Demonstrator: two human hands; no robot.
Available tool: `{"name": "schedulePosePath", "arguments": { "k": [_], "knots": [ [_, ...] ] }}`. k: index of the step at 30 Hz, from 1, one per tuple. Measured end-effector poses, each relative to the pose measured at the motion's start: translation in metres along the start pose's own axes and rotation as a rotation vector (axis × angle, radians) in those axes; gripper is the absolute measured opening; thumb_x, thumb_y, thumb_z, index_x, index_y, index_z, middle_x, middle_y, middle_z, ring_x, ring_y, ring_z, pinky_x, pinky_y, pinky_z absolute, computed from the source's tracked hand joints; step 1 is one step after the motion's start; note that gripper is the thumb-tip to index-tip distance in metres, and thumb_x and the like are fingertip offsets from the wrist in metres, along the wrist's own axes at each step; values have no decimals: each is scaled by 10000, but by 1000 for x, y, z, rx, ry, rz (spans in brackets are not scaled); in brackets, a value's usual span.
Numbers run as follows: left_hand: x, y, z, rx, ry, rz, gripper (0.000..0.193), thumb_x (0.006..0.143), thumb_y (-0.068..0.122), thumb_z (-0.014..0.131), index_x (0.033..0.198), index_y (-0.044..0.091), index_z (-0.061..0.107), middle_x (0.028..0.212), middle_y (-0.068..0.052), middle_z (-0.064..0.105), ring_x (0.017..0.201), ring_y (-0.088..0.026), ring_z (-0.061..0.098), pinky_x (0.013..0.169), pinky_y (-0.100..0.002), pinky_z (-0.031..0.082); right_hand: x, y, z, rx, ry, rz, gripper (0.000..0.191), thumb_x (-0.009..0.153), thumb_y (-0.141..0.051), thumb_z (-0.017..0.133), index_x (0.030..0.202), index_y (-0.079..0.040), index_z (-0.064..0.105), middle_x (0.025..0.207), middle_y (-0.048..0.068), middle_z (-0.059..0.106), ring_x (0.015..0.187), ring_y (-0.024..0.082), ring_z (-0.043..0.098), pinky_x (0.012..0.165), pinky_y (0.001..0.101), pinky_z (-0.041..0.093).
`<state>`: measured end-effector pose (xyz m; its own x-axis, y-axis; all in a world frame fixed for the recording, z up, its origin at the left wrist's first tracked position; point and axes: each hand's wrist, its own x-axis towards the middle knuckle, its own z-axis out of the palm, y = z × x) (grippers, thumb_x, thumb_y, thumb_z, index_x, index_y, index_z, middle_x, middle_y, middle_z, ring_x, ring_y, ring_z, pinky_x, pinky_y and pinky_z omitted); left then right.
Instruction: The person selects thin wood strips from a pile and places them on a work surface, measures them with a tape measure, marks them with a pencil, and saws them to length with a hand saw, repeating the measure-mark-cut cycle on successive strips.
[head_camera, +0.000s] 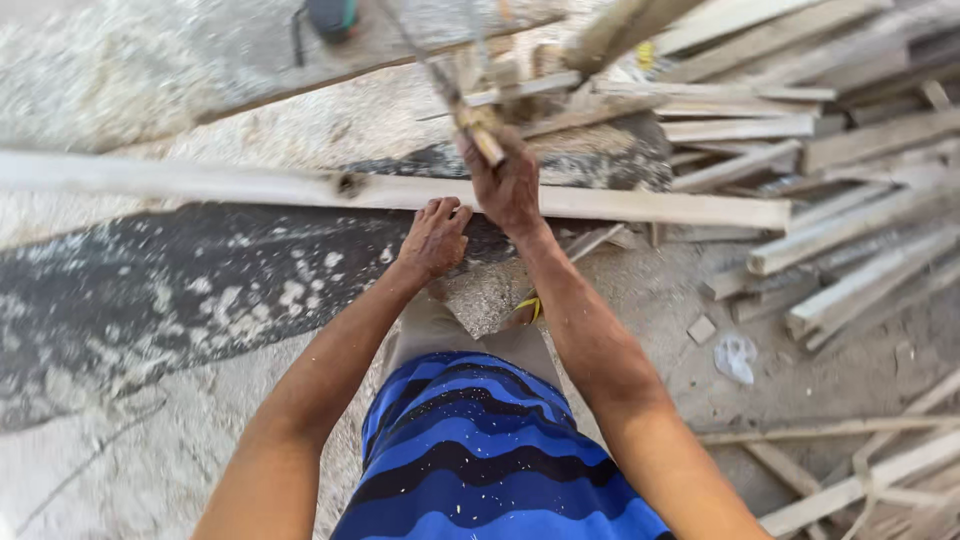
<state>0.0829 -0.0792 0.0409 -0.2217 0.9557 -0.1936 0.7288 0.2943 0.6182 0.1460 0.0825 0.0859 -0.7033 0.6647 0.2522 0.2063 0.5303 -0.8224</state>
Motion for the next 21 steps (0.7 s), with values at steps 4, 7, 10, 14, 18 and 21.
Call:
{"name": "schedulePosePath", "arguments": {
  "k": [4, 7, 10, 14, 18, 21],
  "knots": [
    [21, 50, 12, -14, -24, 99, 518, 835, 160, 702, 1332, 79, 579, 1343, -172, 529, 1303, -372, 475, 1090, -505, 395, -66, -34, -105, 601, -73, 170, 133, 1068, -168, 687, 1051, -36, 686, 881, 46, 682, 740, 119, 629, 639, 267, 556],
    [24, 83, 32, 17, -59, 132, 476, 841, 154, 695, 1300, 78, 594, 1340, -171, 549, 1294, -376, 485, 1076, -503, 401, -121, -39, -187, 718, 8, 308, 110, 1003, -107, 724, 1013, 1, 704, 828, 71, 690, 644, 121, 631, 539, 270, 520],
    [24, 117, 68, 54, -124, 120, 414, 848, 175, 682, 1248, 88, 621, 1320, -159, 572, 1285, -374, 500, 1081, -492, 417, -187, -22, -254, 681, 167, 256, 119, 949, -71, 748, 1009, 18, 696, 807, 93, 682, 608, 115, 601, 510, 267, 505],
    [21, 163, 125, 101, -213, 147, 429, 814, 192, 690, 1227, 86, 642, 1290, -171, 586, 1250, -386, 510, 1040, -488, 446, -301, 13, -324, 748, 452, 245, 300, 890, -77, 757, 1148, -39, 609, 854, 104, 713, 633, 112, 612, 539, 258, 515],
    [30, 214, 181, 97, -225, 238, 456, 799, 184, 711, 1228, 45, 643, 1258, -208, 587, 1195, -407, 527, 1015, -494, 457, -399, 34, -384, 832, 592, 260, 262, 1018, -175, 722, 1120, 42, 616, 780, 111, 656, 581, 146, 554, 574, 311, 508],
    [43, 253, 210, 118, -239, 252, 409, 814, 174, 699, 1198, 40, 659, 1253, -207, 593, 1202, -394, 541, 1023, -486, 462, -431, 39, -419, 861, 769, 318, 399, 1073, -362, 598, 1181, 22, 612, 634, 24, 549, 487, 110, 489, 481, 284, 469]
  ]
}}
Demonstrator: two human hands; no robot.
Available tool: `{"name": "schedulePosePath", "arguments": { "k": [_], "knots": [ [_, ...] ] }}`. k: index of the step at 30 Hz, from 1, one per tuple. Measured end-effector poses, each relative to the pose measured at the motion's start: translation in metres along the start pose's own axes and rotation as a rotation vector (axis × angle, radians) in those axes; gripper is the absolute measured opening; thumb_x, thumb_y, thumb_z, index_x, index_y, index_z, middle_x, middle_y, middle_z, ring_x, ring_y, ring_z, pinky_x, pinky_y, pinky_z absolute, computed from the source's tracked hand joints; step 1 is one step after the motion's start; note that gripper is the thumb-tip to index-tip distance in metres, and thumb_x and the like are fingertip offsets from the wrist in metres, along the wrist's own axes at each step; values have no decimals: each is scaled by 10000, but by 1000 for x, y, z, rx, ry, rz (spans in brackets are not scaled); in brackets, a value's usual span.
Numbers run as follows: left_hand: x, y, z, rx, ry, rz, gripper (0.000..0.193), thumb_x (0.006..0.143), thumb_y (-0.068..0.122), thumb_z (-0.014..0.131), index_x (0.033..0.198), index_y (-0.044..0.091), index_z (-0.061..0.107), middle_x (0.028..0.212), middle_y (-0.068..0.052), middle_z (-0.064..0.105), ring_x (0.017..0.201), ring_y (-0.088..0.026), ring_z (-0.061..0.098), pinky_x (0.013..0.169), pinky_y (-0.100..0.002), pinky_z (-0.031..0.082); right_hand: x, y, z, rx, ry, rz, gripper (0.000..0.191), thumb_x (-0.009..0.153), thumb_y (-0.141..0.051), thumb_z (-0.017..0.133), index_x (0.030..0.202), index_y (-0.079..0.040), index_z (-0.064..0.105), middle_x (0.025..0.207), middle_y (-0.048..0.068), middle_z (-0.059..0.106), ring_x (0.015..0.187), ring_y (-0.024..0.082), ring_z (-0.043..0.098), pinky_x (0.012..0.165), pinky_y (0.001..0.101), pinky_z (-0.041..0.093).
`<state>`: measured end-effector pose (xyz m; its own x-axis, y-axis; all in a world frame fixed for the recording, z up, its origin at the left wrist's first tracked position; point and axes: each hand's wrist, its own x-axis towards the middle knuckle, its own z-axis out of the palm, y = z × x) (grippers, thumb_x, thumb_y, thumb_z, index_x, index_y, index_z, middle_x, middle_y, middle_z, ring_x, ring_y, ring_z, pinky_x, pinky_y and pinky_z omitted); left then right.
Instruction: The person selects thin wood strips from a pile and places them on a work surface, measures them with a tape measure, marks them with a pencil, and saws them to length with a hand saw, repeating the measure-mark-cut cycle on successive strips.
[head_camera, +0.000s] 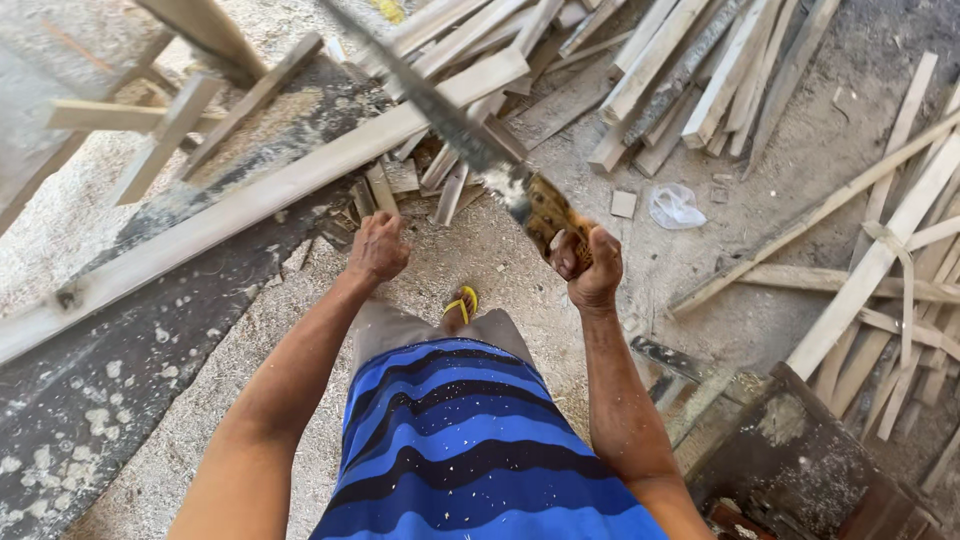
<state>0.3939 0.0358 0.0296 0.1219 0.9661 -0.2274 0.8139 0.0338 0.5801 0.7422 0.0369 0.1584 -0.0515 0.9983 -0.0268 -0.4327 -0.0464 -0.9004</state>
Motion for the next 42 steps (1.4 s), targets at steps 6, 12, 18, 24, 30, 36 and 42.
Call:
{"name": "schedulePosePath", "arguments": {
  "k": [6, 12, 18, 24, 30, 36, 42],
  "knots": [
    [74, 57, 20, 28, 101, 107, 404, 877, 202, 711, 1205, -23, 636, 1228, -224, 589, 1126, -369, 563, 986, -484, 477, 31, -13, -9, -367, 283, -8, 525, 1057, -406, 499, 1373, 10, 552, 618, -53, 469, 470, 27, 419, 394, 209, 404],
    [165, 85, 24, 12, 182, 57, 519, 878, 236, 745, 1315, 10, 581, 1309, -206, 525, 1208, -371, 516, 1016, -498, 447, 71, -3, -13, -577, 345, -12, 531, 1068, -369, 479, 1412, 19, 596, 633, -46, 501, 498, 30, 457, 408, 213, 431],
    [287, 118, 22, 5, 246, 31, 898, 718, 332, 842, 1419, -1, 391, 1429, -275, 424, 1345, -448, 394, 1100, -585, 309, 127, 7, -19, -591, 322, 18, 445, 1088, -272, 509, 1375, 53, 611, 724, -27, 525, 583, 42, 458, 498, 235, 401],
    [353, 107, 41, 211, 144, 34, 931, 689, 246, 807, 1469, 17, 353, 1291, -269, 513, 1233, -418, 509, 1021, -555, 392, 173, 23, -23, -576, 341, 82, 437, 1072, -259, 525, 1376, 46, 597, 701, -35, 499, 579, 40, 442, 502, 229, 388],
    [346, 71, 41, 170, -44, -36, 660, 781, 90, 697, 1398, 75, 464, 1093, -160, 594, 1055, -311, 596, 884, -454, 472, 205, 31, -29, -606, 250, 80, 434, 1090, -260, 526, 1392, 42, 598, 727, -22, 532, 607, 46, 464, 536, 231, 392],
    [317, 5, 13, 195, -150, -223, 599, 884, 58, 640, 1465, 93, 497, 1058, -165, 617, 953, -302, 607, 844, -432, 512, 230, 50, -19, -706, 68, 135, 457, 1079, -265, 501, 1409, 41, 581, 960, 80, 656, 682, 77, 557, 583, 247, 490],
    [284, -30, -6, 240, -99, -234, 725, 731, 379, 795, 1348, 94, 542, 1110, -119, 599, 1074, -262, 540, 964, -409, 423, 233, 65, 10, -760, -188, 14, 437, 1126, -250, 498, 1448, 40, 554, 1300, 193, 695, 1154, 245, 702, 972, 333, 583]
  ]
}}
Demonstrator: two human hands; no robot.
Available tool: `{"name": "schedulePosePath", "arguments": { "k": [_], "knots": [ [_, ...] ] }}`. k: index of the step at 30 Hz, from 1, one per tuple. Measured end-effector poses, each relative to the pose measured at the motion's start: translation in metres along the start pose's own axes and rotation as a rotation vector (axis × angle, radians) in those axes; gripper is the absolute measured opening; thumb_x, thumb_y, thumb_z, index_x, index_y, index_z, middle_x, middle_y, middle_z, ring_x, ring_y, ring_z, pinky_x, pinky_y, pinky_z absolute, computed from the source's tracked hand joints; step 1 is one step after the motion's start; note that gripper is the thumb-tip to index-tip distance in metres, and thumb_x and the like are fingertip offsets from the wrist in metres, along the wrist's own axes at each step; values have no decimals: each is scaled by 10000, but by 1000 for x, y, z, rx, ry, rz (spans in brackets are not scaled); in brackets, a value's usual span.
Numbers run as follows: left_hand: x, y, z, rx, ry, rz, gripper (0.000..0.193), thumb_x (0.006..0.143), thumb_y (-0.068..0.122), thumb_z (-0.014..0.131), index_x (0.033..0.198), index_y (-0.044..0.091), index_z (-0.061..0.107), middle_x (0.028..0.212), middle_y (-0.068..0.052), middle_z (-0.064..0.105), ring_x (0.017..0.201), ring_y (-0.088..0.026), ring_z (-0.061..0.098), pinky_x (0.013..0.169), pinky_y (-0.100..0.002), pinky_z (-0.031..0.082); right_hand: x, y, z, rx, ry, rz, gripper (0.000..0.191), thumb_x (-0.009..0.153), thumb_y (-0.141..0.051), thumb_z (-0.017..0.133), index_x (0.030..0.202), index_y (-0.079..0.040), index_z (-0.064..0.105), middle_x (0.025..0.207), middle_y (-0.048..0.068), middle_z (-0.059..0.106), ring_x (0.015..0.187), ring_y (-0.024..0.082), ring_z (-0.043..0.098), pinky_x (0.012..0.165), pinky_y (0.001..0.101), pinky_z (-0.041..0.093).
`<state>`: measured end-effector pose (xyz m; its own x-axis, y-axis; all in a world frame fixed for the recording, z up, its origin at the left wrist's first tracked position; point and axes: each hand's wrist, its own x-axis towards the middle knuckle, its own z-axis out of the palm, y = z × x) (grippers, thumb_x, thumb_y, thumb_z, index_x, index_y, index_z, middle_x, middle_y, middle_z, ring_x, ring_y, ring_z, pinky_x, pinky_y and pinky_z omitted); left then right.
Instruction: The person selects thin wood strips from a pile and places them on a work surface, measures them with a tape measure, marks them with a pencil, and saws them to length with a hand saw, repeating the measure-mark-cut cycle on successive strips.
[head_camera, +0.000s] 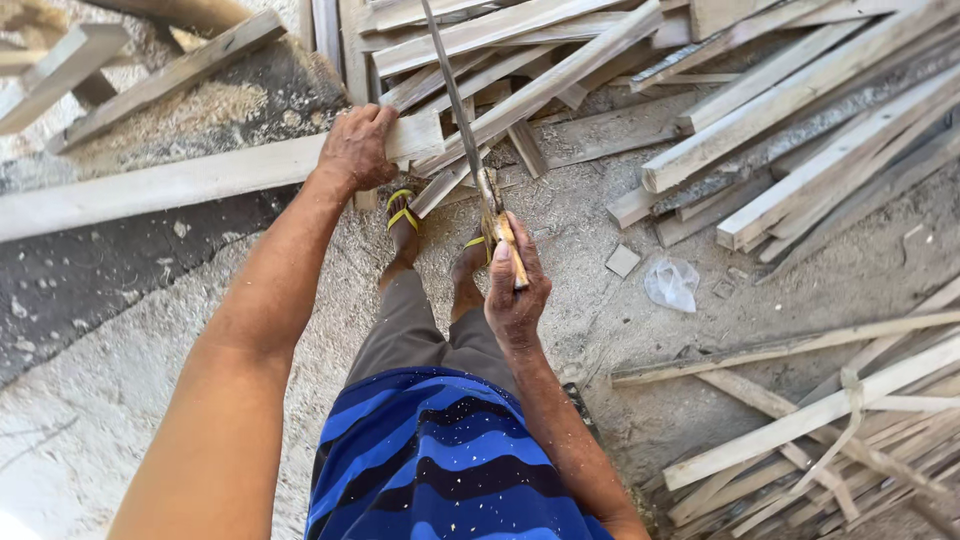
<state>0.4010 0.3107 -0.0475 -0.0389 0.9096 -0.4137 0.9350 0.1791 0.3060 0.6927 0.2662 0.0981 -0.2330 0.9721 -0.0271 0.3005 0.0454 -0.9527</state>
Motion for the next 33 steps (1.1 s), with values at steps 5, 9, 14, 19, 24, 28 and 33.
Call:
{"name": "schedulePosePath", "arguments": {
  "k": [5, 9, 14, 19, 24, 28, 33],
  "knots": [
    [15, -2, 1, -91, 119, 83, 593, 1100, 593, 435, 1161, 67, 701, 1063, -120, 609, 978, -250, 568, 904, -419, 464, 2, -9, 29, -63, -41, -8, 436, 1111, -256, 509, 1434, 33, 553, 1290, 196, 705, 1137, 221, 723, 945, 317, 589],
    [36, 7, 13, -172, 55, -10, 688, 1112, 609, 259, 991, 96, 701, 779, -78, 559, 719, -219, 547, 690, -418, 511, 3, -8, 49, -108, 4, 27, 468, 1101, -286, 500, 1440, 32, 549, 1262, 191, 718, 1126, 209, 729, 920, 316, 598],
    [28, 5, 23, -111, -94, -136, 743, 1098, 658, 239, 875, 83, 653, 636, -36, 483, 520, -160, 482, 473, -372, 507, 2, -5, 60, -121, 0, 222, 512, 1052, -297, 495, 1436, 37, 556, 1192, 200, 723, 969, 206, 695, 816, 318, 576],
    [16, -2, 29, -136, 254, -4, 682, 1105, 663, 286, 784, 163, 622, 608, -17, 509, 493, -131, 487, 440, -359, 470, -9, 4, 70, -105, 10, 3, 469, 1119, -279, 487, 1449, 51, 540, 1345, 230, 668, 1241, 234, 678, 1024, 349, 566],
    [16, -2, 40, -117, 277, -23, 712, 1081, 694, 298, 718, 167, 612, 593, -2, 446, 480, -105, 395, 428, -331, 392, -27, 13, 69, -80, 67, 158, 516, 1076, -270, 513, 1490, 36, 557, 1069, 181, 673, 918, 156, 626, 798, 286, 525],
    [13, 0, 46, -128, 313, -3, 695, 1080, 665, 324, 737, 154, 646, 600, -11, 452, 475, -135, 399, 440, -363, 382, -35, 16, 63, -57, 34, 151, 526, 1061, -273, 518, 1498, 18, 556, 956, 66, 690, 741, 64, 577, 664, 232, 500],
    [9, 1, 41, 31, 702, 124, 703, 1176, 612, 320, 732, 167, 635, 709, -18, 476, 643, -163, 469, 837, -389, 417, -34, 10, 62, -87, 16, 91, 472, 1087, -249, 510, 1492, -5, 524, 1173, 90, 713, 810, 64, 609, 720, 242, 539]
  ]
}}
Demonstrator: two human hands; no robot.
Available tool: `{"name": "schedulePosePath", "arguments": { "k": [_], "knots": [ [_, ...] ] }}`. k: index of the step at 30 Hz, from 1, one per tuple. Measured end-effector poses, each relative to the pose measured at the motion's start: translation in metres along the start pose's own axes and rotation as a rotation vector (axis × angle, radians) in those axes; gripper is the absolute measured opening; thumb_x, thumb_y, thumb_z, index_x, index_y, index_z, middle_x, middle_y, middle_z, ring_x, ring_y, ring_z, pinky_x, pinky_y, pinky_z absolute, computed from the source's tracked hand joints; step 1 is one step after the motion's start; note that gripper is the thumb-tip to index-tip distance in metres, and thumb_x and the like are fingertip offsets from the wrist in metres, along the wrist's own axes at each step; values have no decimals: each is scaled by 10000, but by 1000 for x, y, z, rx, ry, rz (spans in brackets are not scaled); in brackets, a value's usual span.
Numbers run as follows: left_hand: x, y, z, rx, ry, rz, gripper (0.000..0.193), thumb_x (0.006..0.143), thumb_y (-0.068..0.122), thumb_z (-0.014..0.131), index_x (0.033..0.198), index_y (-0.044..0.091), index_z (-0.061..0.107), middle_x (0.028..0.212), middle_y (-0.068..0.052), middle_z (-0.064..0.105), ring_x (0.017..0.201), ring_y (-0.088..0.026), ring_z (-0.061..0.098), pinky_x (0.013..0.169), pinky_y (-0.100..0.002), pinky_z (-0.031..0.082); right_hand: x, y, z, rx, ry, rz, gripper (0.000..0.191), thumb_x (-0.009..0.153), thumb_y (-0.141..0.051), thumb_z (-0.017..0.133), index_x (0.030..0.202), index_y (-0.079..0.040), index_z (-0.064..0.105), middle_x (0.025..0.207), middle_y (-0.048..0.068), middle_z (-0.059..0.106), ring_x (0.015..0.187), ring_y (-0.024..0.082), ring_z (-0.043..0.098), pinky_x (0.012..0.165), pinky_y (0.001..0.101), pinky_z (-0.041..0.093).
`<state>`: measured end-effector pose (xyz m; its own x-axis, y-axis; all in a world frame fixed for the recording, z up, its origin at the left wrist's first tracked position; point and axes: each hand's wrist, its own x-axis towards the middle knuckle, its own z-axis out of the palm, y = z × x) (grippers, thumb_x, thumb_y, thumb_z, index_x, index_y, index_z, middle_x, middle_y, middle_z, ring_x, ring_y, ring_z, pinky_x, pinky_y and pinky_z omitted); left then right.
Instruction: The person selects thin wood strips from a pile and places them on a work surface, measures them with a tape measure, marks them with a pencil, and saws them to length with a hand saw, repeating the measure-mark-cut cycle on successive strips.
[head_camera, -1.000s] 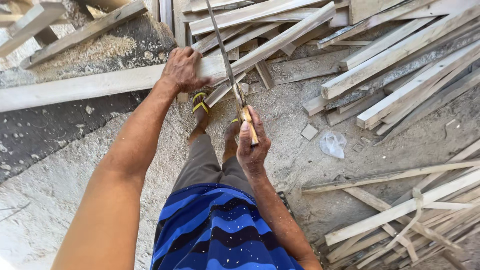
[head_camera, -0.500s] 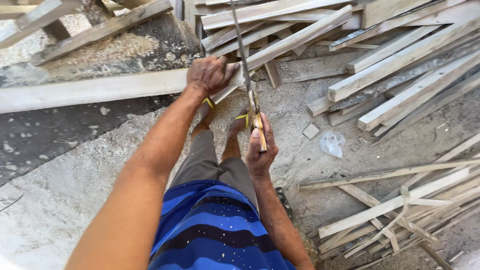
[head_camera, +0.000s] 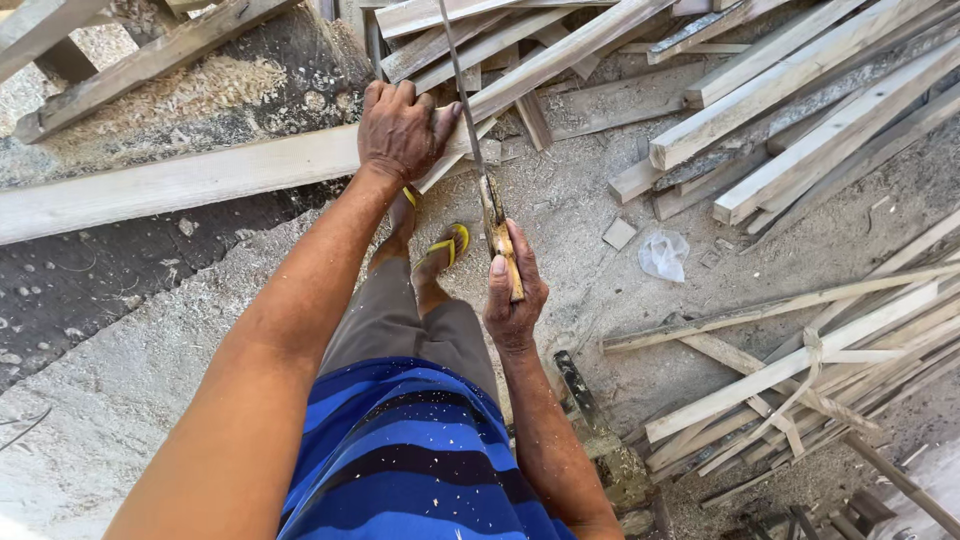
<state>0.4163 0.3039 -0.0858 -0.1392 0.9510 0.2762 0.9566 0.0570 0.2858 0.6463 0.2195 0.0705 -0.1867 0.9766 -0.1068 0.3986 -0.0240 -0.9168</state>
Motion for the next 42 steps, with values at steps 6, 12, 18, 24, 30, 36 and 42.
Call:
{"name": "schedulePosePath", "arguments": {
  "k": [6, 12, 18, 24, 30, 36, 42],
  "knots": [
    [8, 1, -4, -84, -372, -183, 670, 1112, 611, 363, 712, 165, 664, 556, -60, 546, 469, -203, 450, 772, -402, 387, 9, -4, -4, 69, -155, -20, 527, 1097, -225, 530, 1570, -8, 448, 1199, 112, 685, 869, 77, 584, 780, 267, 528],
    [10, 3, -6, -16, -350, -174, 672, 1112, 605, 348, 682, 187, 652, 536, -52, 574, 435, -201, 474, 729, -386, 397, 9, 9, -15, 12, -194, 20, 586, 1019, -220, 500, 1548, 21, 433, 1096, 115, 730, 656, 48, 567, 588, 243, 520],
    [13, 6, -10, 7, -324, -170, 662, 1106, 607, 337, 677, 204, 639, 519, -55, 558, 421, -192, 435, 719, -386, 394, -26, 2, -41, -66, -165, -18, 538, 1069, -218, 480, 1542, 39, 458, 1120, 167, 736, 693, 77, 637, 590, 268, 547],
    [12, 3, -5, -17, -413, -192, 691, 1099, 645, 295, 686, 211, 639, 496, -42, 526, 424, -197, 405, 693, -395, 384, 42, 35, 14, -66, -128, -74, 508, 1053, -206, 516, 1493, 48, 509, 892, 142, 720, 648, 113, 635, 561, 286, 541],
    [10, 3, -1, -17, -391, -166, 688, 1087, 640, 259, 663, 220, 601, 480, -18, 457, 406, -167, 331, 669, -387, 372, 22, 18, -1, -78, -133, -83, 488, 1051, -148, 545, 1493, 56, 506, 1083, 159, 747, 790, 141, 702, 702, 284, 587],
    [12, 2, -1, 11, -420, -185, 726, 1086, 665, 234, 675, 216, 629, 502, -19, 491, 434, -178, 366, 676, -366, 372, -30, -11, -41, -136, -113, -181, 440, 1030, -69, 542, 1437, 91, 504, 1272, 238, 700, 978, 198, 776, 783, 282, 635],
    [12, 3, -1, -47, -378, -219, 678, 1066, 655, 307, 650, 223, 623, 460, -17, 475, 397, -161, 359, 678, -373, 376, 72, 59, 51, -12, -129, 48, 512, 952, 6, 624, 1451, 55, 522, 936, 152, 747, 600, 194, 694, 463, 299, 541]
  ]
}}
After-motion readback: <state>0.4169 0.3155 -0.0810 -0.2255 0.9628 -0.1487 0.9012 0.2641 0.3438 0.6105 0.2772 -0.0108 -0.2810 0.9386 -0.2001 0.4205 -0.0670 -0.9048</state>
